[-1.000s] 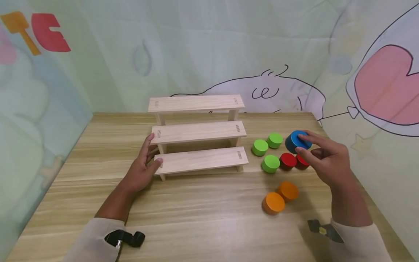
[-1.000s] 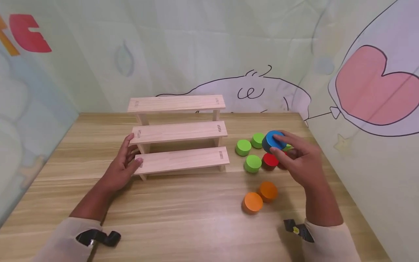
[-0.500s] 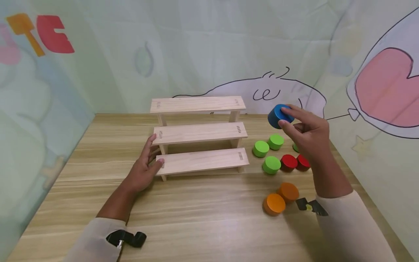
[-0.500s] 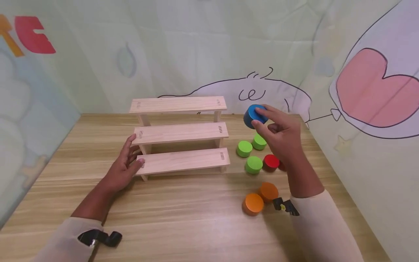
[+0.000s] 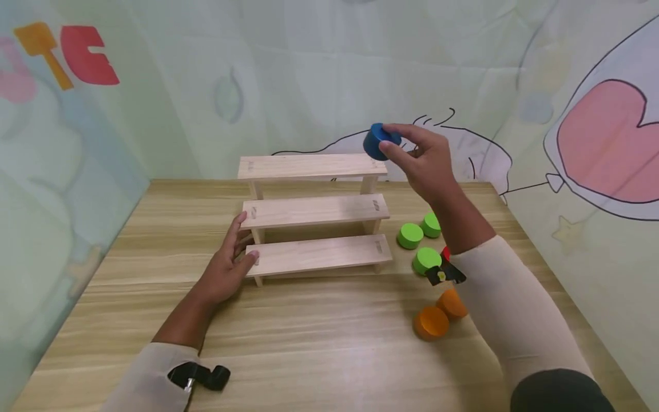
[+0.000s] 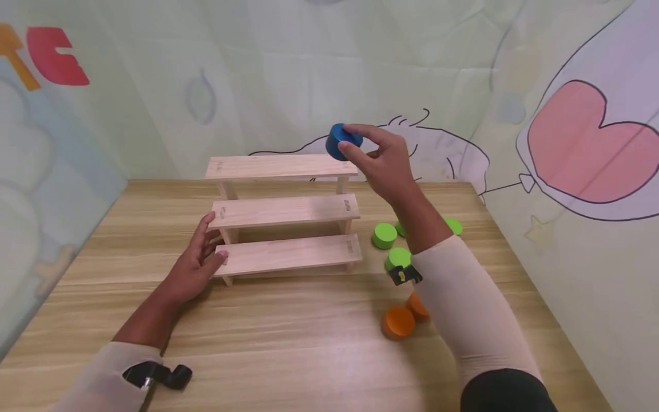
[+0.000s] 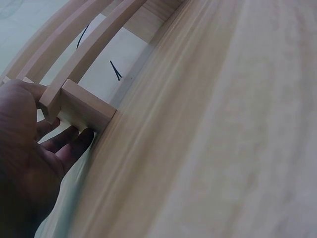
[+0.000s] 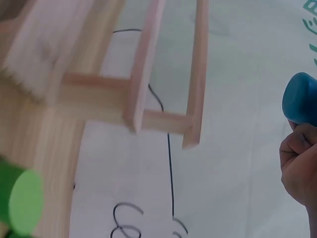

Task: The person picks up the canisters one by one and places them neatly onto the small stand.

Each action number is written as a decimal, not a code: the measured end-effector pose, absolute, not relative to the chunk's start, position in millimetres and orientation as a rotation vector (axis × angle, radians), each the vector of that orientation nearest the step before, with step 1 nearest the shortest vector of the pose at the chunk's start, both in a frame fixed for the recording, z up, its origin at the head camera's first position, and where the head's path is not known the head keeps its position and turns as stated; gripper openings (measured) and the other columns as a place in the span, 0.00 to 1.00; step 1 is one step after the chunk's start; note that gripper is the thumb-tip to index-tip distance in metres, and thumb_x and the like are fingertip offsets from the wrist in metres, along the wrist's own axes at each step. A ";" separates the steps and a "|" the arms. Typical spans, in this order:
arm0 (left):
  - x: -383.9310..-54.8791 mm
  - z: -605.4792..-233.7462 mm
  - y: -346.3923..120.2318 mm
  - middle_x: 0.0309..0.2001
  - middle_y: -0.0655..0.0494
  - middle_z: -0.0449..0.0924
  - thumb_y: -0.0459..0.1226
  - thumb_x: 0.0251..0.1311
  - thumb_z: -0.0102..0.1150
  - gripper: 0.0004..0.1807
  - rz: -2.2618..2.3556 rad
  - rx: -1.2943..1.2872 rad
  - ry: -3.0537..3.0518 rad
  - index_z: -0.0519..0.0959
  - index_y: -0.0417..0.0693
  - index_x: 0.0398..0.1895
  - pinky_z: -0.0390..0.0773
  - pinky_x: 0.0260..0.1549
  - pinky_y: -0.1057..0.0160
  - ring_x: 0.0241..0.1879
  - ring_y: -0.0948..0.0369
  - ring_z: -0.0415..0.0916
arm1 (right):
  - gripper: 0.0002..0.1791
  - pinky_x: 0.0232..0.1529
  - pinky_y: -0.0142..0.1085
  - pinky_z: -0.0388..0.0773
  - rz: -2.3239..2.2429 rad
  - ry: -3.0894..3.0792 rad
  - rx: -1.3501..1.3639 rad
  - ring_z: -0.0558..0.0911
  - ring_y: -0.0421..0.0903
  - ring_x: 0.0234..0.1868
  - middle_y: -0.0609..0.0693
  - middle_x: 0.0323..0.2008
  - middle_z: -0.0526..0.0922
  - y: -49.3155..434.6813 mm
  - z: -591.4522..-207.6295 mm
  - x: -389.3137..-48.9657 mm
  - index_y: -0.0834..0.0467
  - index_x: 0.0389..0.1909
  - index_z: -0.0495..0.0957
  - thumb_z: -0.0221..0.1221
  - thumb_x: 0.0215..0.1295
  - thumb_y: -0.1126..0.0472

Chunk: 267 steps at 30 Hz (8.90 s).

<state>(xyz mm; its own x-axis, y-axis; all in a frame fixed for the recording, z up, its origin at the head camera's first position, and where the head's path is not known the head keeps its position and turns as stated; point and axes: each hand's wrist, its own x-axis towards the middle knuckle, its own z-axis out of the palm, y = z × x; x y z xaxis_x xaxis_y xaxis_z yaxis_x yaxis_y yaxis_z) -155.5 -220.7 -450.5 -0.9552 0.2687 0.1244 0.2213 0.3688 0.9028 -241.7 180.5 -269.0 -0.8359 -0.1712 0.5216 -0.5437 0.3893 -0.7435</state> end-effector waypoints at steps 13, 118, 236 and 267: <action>-153.8 -450.6 -218.5 0.85 0.33 0.54 0.39 0.86 0.49 0.47 1.692 0.425 2.562 0.32 0.76 0.91 0.72 0.71 0.29 0.84 0.30 0.56 | 0.22 0.63 0.42 0.86 1.712 -2.319 0.732 0.82 0.48 0.71 0.55 0.69 0.85 87.1 -262.5 -288.6 0.57 0.67 0.86 0.68 0.76 0.57; -159.9 -455.9 -217.6 0.85 0.31 0.54 0.37 0.86 0.50 0.48 1.682 0.400 2.578 0.32 0.77 0.90 0.70 0.72 0.28 0.83 0.29 0.55 | 0.19 0.39 0.24 0.83 1.910 -2.437 0.695 0.86 0.32 0.57 0.40 0.62 0.90 249.3 -356.8 -113.2 0.62 0.59 0.89 0.69 0.68 0.75; -156.9 -452.2 -216.0 0.86 0.32 0.52 0.38 0.86 0.50 0.48 1.688 0.391 2.568 0.31 0.80 0.90 0.62 0.77 0.26 0.85 0.30 0.52 | 0.27 0.46 0.30 0.88 1.923 -2.041 0.558 0.92 0.36 0.56 0.42 0.63 0.90 347.4 -401.6 -114.7 0.78 0.65 0.77 0.64 0.64 0.87; -157.2 -451.5 -219.6 0.87 0.32 0.48 0.39 0.86 0.49 0.48 1.686 0.440 2.548 0.29 0.78 0.90 0.60 0.77 0.25 0.85 0.29 0.50 | 0.19 0.27 0.25 0.69 1.703 -2.107 0.477 0.79 0.40 0.23 0.48 0.62 0.88 211.9 -283.6 -212.8 0.53 0.64 0.88 0.70 0.74 0.62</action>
<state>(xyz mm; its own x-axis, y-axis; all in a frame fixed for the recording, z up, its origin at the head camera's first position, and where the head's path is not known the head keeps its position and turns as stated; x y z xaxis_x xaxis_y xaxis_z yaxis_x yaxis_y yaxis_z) -157.2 -219.6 -451.5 -0.9578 0.2651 0.1109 0.2056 0.3630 0.9088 -212.8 211.9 -283.6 -0.8666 -0.0200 0.4986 -0.4917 0.2046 -0.8464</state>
